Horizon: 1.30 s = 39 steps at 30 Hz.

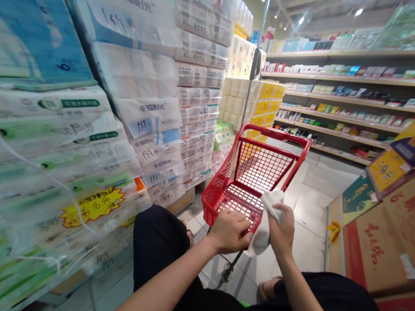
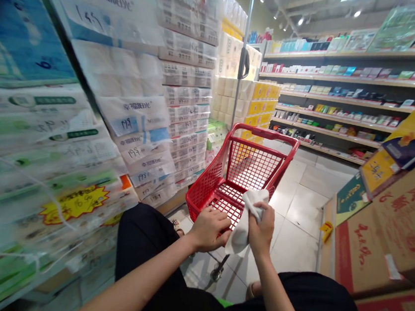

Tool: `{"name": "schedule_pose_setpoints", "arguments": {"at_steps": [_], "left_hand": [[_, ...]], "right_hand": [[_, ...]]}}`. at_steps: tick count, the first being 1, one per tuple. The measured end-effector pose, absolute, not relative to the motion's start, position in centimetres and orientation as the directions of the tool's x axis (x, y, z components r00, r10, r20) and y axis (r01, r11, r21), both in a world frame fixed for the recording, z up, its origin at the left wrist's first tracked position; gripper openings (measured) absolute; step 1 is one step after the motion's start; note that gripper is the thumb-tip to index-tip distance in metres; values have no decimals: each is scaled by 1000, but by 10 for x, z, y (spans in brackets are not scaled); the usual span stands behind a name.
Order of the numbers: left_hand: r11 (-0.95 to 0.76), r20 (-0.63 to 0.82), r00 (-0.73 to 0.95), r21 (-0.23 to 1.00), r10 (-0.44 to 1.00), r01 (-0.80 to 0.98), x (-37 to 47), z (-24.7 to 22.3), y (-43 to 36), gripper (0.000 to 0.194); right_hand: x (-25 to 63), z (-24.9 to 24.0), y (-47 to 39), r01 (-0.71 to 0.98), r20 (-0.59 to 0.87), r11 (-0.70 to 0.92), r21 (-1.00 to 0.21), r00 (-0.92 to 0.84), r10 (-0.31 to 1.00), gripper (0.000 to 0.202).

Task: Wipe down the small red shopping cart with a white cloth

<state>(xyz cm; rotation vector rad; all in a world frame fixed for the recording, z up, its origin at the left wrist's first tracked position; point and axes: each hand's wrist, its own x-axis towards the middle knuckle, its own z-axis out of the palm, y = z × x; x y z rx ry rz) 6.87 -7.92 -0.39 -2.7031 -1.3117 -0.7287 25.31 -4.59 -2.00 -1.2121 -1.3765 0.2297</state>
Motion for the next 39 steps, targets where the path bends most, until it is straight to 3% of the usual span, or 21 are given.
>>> {"name": "schedule_pose_setpoints", "arguments": {"at_steps": [5, 16, 22, 30, 34, 39], "left_hand": [[-642, 418, 541, 145, 730, 753, 74, 0, -84, 26], [-607, 417, 504, 159, 756, 779, 82, -3, -82, 37], [-707, 408, 627, 68, 664, 704, 75, -6, -77, 29], [-647, 493, 532, 88, 688, 757, 27, -13, -55, 32], [-665, 492, 552, 74, 673, 744, 36, -21, -48, 28], [-656, 485, 529, 132, 697, 743, 67, -27, -50, 29]], "right_hand": [[263, -17, -33, 511, 614, 431, -744, 268, 742, 22], [224, -40, -105, 483, 599, 431, -762, 276, 751, 26], [249, -31, -87, 531, 631, 461, -711, 191, 752, 20], [279, -28, -73, 647, 684, 415, -640, 234, 691, 18], [282, -28, -75, 775, 715, 331, -538, 213, 666, 18], [259, -26, -79, 904, 700, 290, -313, 13, 714, 18]]}}
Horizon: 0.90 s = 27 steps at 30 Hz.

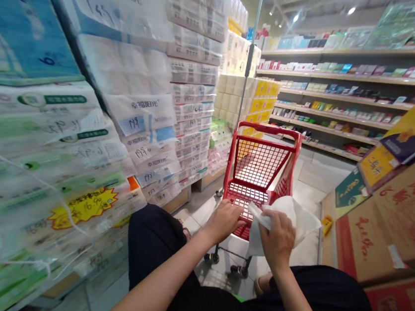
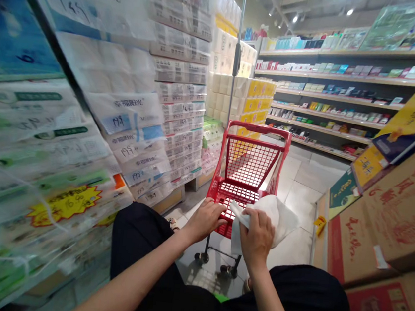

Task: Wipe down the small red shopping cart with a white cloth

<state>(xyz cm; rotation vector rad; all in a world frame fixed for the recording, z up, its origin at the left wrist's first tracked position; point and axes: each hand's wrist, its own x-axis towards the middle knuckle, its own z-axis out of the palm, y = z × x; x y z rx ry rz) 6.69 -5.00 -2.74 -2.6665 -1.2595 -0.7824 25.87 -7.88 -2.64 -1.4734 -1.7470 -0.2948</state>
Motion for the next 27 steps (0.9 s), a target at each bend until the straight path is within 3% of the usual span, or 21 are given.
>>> {"name": "schedule_pose_setpoints", "arguments": {"at_steps": [4, 9, 13, 17, 21, 27], "left_hand": [[-659, 501, 494, 227, 711, 717, 80, -26, -58, 46], [-656, 485, 488, 273, 726, 704, 81, -24, -61, 56], [-629, 484, 458, 283, 745, 724, 76, -23, -60, 64], [-652, 503, 474, 270, 723, 709, 72, -22, -59, 61], [-691, 514, 513, 250, 688, 678, 71, -20, -59, 61], [-697, 501, 526, 251, 687, 672, 75, -18, -62, 71]], "right_hand": [[236, -24, -76, 912, 658, 341, -229, -113, 744, 24], [237, -23, -75, 893, 640, 380, -239, -149, 753, 24], [271, -29, -76, 892, 679, 365, -268, -94, 728, 20], [320, -36, -70, 891, 746, 319, -324, 33, 665, 23], [337, -35, -61, 848, 730, 358, -391, 49, 681, 25], [277, -30, -69, 902, 701, 338, -270, -56, 711, 25]]}}
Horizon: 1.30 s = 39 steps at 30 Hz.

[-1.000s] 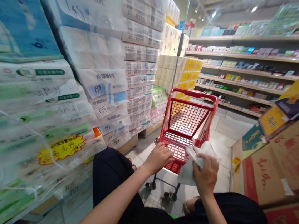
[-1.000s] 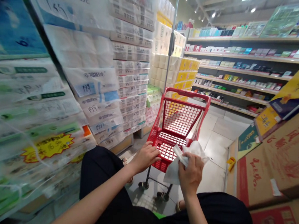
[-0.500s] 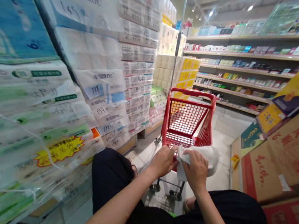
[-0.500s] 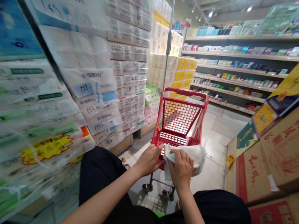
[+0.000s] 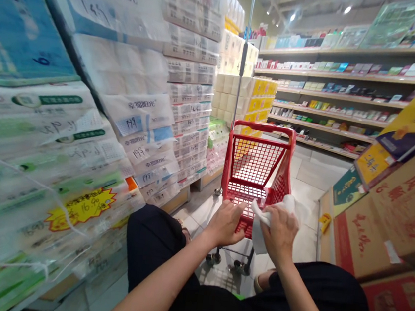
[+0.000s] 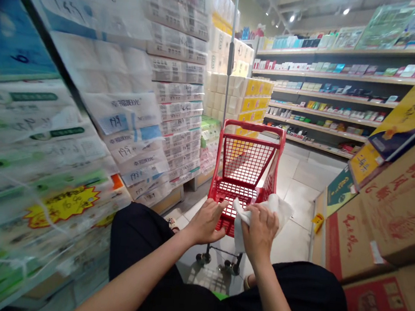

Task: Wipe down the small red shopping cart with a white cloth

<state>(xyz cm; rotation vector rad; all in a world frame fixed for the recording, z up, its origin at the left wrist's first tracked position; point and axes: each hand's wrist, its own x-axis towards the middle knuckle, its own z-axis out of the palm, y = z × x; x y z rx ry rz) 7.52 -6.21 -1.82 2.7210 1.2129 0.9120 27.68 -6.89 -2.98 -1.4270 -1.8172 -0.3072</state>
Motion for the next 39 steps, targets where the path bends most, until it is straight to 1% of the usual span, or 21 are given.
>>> {"name": "schedule_pose_setpoints", "arguments": {"at_steps": [4, 7, 10, 14, 18, 21, 24, 25, 27, 29, 31, 35, 39], "left_hand": [[-715, 508, 539, 252, 672, 652, 75, -20, -62, 79], [-728, 513, 549, 252, 659, 638, 73, -21, -60, 81], [-731, 512, 551, 265, 659, 628, 70, -20, -58, 77], [-732, 506, 554, 273, 662, 625, 66, -18, -57, 72], [-738, 493, 571, 266, 657, 620, 62, -16, -56, 68], [-734, 484, 573, 259, 661, 628, 62, -15, -55, 66], [-726, 478, 572, 245, 667, 642, 63, -12, -56, 66], [-728, 473, 578, 237, 665, 643, 64, -11, -56, 63], [-737, 455, 601, 218, 657, 640, 65, -9, -57, 49], [-740, 434, 619, 203, 655, 641, 65, -7, -56, 31], [-733, 421, 618, 198, 664, 651, 65, -7, -55, 21], [-724, 423, 609, 199, 671, 660, 62, -6, -53, 18], [-711, 442, 589, 184, 677, 678, 60, -6, -54, 16]], "right_hand": [[233, -30, -76, 903, 640, 387, -187, -187, 745, 29], [220, -32, -75, 901, 627, 400, -170, -215, 749, 29], [227, -34, -74, 887, 617, 426, -177, -238, 751, 30], [261, -37, -73, 876, 641, 431, -216, -206, 739, 31], [310, -39, -69, 902, 668, 346, -257, -93, 738, 34], [338, -40, -57, 880, 636, 336, -335, -51, 770, 37], [351, -41, -39, 822, 559, 371, -431, -80, 825, 49], [353, -42, -33, 804, 539, 380, -456, -90, 837, 55], [355, -42, -20, 787, 510, 372, -492, -86, 856, 62], [357, -41, -7, 795, 476, 328, -511, -56, 878, 65], [358, -37, 5, 810, 436, 274, -518, -25, 899, 64], [356, -24, 29, 829, 408, 207, -520, 29, 912, 60], [343, -19, 39, 772, 407, 158, -615, 140, 903, 58]]}}
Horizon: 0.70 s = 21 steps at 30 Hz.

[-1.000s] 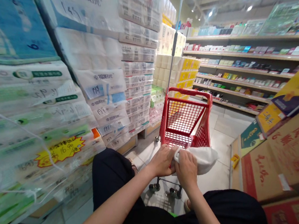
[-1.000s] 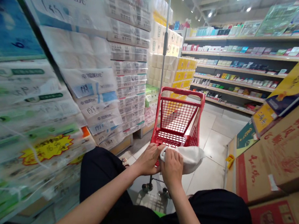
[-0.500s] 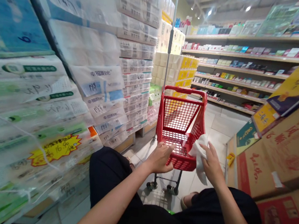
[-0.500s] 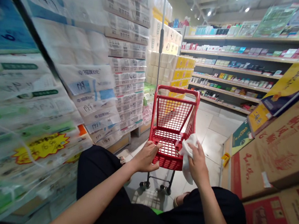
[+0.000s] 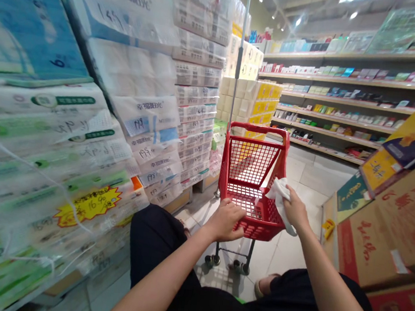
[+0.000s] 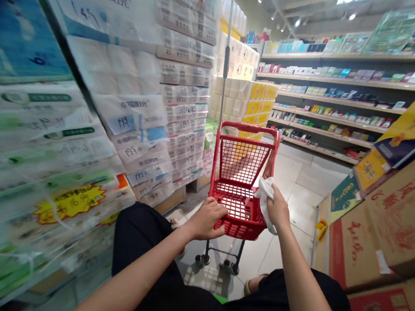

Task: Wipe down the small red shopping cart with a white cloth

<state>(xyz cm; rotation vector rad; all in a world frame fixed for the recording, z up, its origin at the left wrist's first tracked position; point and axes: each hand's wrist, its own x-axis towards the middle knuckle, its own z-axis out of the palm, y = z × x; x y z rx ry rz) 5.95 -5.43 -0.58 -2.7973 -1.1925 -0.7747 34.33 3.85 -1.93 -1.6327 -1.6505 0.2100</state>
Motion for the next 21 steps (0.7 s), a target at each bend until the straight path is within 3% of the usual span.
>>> {"name": "schedule_pose_setpoints", "arguments": {"at_steps": [5, 10, 13, 21], "left_hand": [[-651, 485, 511, 175, 710, 739, 61, -9, -57, 22], [-641, 485, 508, 155, 712, 752, 62, -12, -57, 19], [-656, 480, 521, 167, 706, 736, 62, -12, -57, 29], [-701, 496, 535, 245, 684, 670, 67, -20, -59, 55]], "right_hand": [[326, -36, 16, 720, 516, 272, -639, 138, 846, 58], [315, -51, -27, 808, 649, 380, -450, 3, 761, 55], [301, -48, -55, 883, 688, 356, -305, -54, 724, 47], [227, -34, -87, 924, 581, 380, -34, -291, 760, 33]]}}
